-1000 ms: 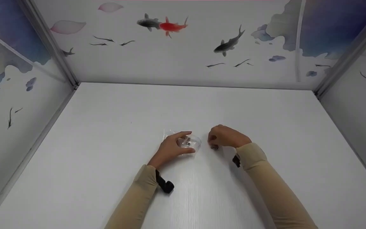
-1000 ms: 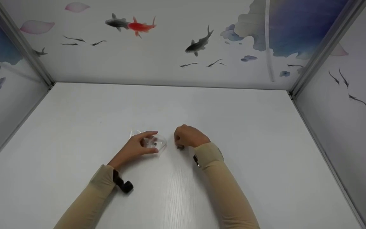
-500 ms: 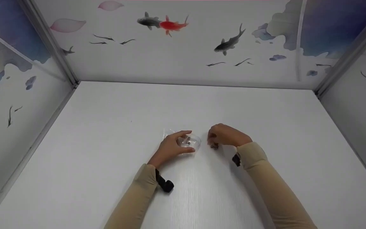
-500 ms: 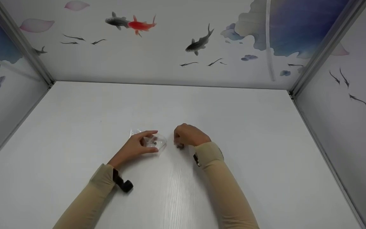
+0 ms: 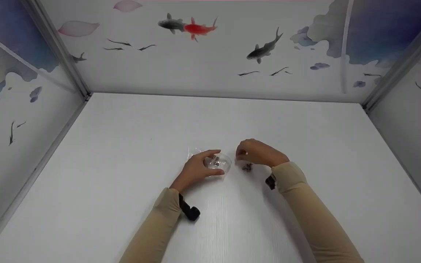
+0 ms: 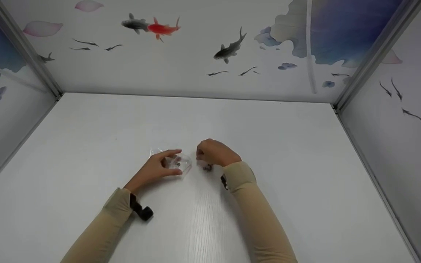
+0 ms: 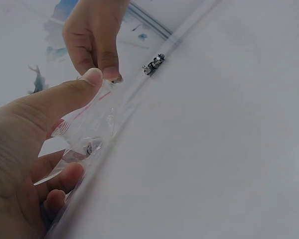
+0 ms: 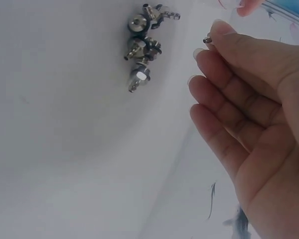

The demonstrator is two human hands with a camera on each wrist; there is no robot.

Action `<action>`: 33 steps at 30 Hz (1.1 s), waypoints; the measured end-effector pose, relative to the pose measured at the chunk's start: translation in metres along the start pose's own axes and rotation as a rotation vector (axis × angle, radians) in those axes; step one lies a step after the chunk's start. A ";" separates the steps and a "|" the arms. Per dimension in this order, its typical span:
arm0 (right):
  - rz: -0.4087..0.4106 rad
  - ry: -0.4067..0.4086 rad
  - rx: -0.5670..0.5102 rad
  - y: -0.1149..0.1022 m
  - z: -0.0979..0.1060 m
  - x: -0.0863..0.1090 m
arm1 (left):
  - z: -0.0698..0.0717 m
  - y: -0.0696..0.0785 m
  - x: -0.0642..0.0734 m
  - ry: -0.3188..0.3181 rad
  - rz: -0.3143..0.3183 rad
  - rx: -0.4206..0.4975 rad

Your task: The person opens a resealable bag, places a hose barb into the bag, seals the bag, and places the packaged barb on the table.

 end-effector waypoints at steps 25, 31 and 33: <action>0.123 0.003 -0.011 -0.030 -0.005 -0.011 | -0.001 -0.001 -0.001 -0.007 -0.008 0.006; 0.196 0.007 0.004 -0.039 -0.006 -0.009 | -0.001 0.000 0.000 -0.012 -0.011 0.007; 0.202 0.006 0.011 -0.039 -0.005 -0.009 | -0.001 0.000 0.000 -0.011 -0.013 0.009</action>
Point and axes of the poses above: each hand's wrist, its own x-axis away from the middle knuckle, its own z-axis out of the back of the hand, y = z × x, the point moved 9 cm from there along -x, towards the middle knuckle, and after that the axes turned 14 degrees about -x, right-handed, at the moved point
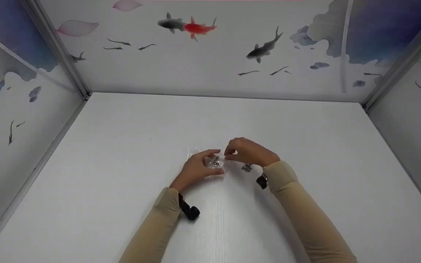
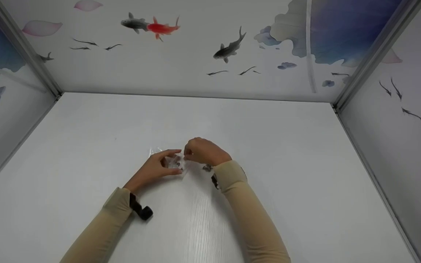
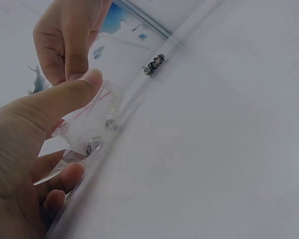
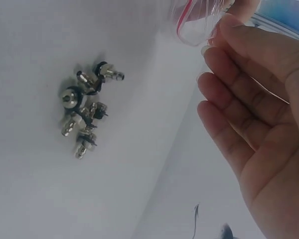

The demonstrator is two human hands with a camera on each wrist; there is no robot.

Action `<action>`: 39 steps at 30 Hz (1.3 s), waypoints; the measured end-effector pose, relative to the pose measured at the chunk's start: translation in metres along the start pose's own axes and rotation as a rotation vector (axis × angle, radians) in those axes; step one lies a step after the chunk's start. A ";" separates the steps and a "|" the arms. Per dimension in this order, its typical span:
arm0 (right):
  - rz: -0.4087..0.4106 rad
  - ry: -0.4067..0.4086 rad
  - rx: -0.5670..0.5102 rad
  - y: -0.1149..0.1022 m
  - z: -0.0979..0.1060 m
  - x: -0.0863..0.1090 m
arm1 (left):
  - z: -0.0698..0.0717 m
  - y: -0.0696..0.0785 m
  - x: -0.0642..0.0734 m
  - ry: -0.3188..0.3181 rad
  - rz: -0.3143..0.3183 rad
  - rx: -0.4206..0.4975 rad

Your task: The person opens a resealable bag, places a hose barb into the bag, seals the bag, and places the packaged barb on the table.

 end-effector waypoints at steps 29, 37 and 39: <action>-0.238 -0.036 -0.068 0.037 0.003 0.025 | 0.000 0.000 -0.001 0.002 0.012 -0.010; -0.310 -0.043 -0.070 0.047 0.001 0.032 | 0.000 -0.001 0.000 0.000 0.032 -0.003; -0.318 -0.045 -0.066 0.049 0.000 0.033 | 0.000 -0.001 0.000 -0.001 0.034 -0.001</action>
Point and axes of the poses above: each hand's wrist, its own x-axis away from the middle knuckle, its own z-axis out of the back of the hand, y = z × x, the point moved 9 cm from there along -x, towards the middle knuckle, and after that the axes turned 14 degrees about -x, right-handed, at the moved point
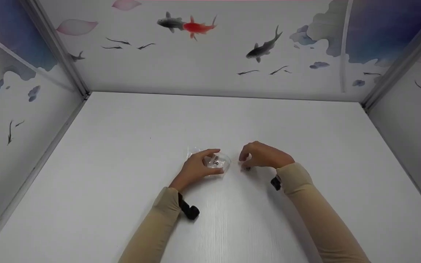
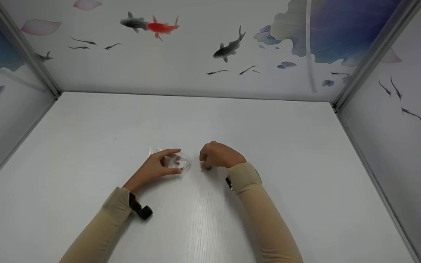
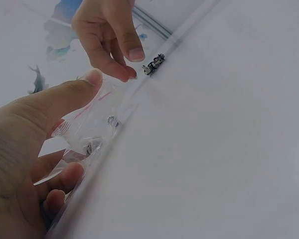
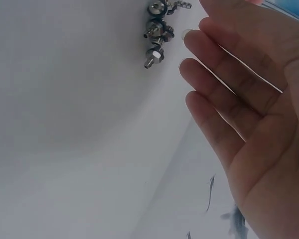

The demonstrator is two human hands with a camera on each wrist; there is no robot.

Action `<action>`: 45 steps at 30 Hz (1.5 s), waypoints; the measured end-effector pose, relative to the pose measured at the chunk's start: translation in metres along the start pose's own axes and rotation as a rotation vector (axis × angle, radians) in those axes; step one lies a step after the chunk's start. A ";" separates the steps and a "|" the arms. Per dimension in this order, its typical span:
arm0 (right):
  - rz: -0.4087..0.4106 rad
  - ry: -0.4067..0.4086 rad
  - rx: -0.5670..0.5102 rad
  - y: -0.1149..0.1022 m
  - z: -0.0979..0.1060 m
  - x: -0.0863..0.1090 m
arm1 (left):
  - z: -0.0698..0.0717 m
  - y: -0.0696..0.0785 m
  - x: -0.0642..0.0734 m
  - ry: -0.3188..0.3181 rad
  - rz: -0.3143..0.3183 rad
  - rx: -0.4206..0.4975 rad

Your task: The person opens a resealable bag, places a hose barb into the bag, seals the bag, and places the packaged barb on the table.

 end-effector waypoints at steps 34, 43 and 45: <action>0.062 -0.013 -0.003 -0.004 -0.001 -0.002 | 0.001 0.001 0.000 0.011 -0.041 0.006; 0.105 -0.015 0.000 -0.013 0.003 -0.002 | 0.001 0.000 0.000 0.009 -0.040 0.001; 0.129 -0.011 0.008 -0.016 0.003 -0.001 | 0.000 0.000 0.000 0.003 -0.033 0.005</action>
Point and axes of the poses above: each hand's wrist, its own x-axis away from the middle knuckle, its own z-axis out of the back of the hand, y = z × x, the point moved 9 cm from there along -x, towards the middle knuckle, and after that the axes turned 14 degrees about -x, right-handed, at the moved point
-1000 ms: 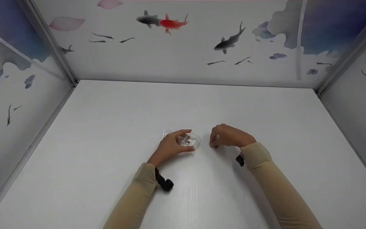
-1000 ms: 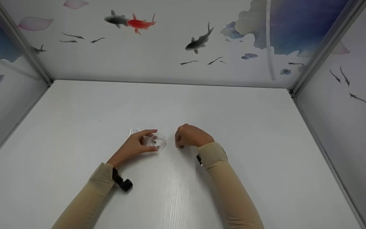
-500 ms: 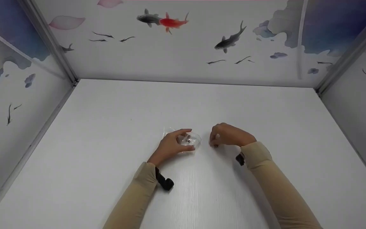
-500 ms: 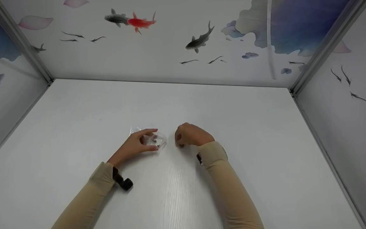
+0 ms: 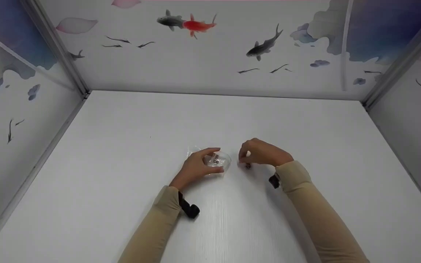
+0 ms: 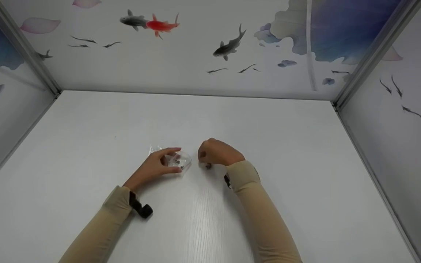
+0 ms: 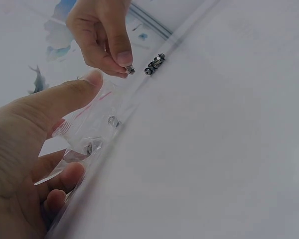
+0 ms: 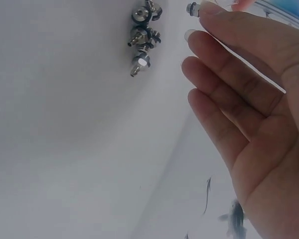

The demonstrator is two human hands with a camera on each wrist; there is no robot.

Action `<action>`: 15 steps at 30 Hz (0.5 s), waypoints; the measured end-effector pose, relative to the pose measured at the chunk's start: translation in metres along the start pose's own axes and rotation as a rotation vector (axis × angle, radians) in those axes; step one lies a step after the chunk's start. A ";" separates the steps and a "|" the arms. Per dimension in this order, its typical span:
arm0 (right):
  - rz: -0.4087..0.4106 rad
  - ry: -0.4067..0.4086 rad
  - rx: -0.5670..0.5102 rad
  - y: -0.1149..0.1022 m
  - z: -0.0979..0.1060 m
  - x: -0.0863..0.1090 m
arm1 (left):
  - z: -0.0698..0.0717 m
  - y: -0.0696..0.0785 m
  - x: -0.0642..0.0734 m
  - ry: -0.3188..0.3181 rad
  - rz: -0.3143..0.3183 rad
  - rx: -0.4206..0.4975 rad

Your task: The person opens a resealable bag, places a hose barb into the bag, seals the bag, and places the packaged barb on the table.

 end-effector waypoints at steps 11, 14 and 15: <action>0.082 0.031 0.044 -0.013 0.003 -0.005 | -0.001 -0.001 -0.001 -0.001 0.002 -0.009; 0.116 0.042 0.032 -0.018 0.004 -0.008 | 0.000 -0.001 -0.001 0.002 0.007 -0.010; 0.123 0.047 0.030 -0.020 0.004 -0.009 | 0.000 -0.001 -0.001 0.001 0.010 -0.009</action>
Point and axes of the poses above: each hand's wrist, its own x-axis away from the middle knuckle, its own z-axis out of the back of the hand, y = z × x, the point moved 9 cm from there along -x, towards the middle knuckle, and after that the axes turned 14 degrees about -x, right-handed, at the moved point
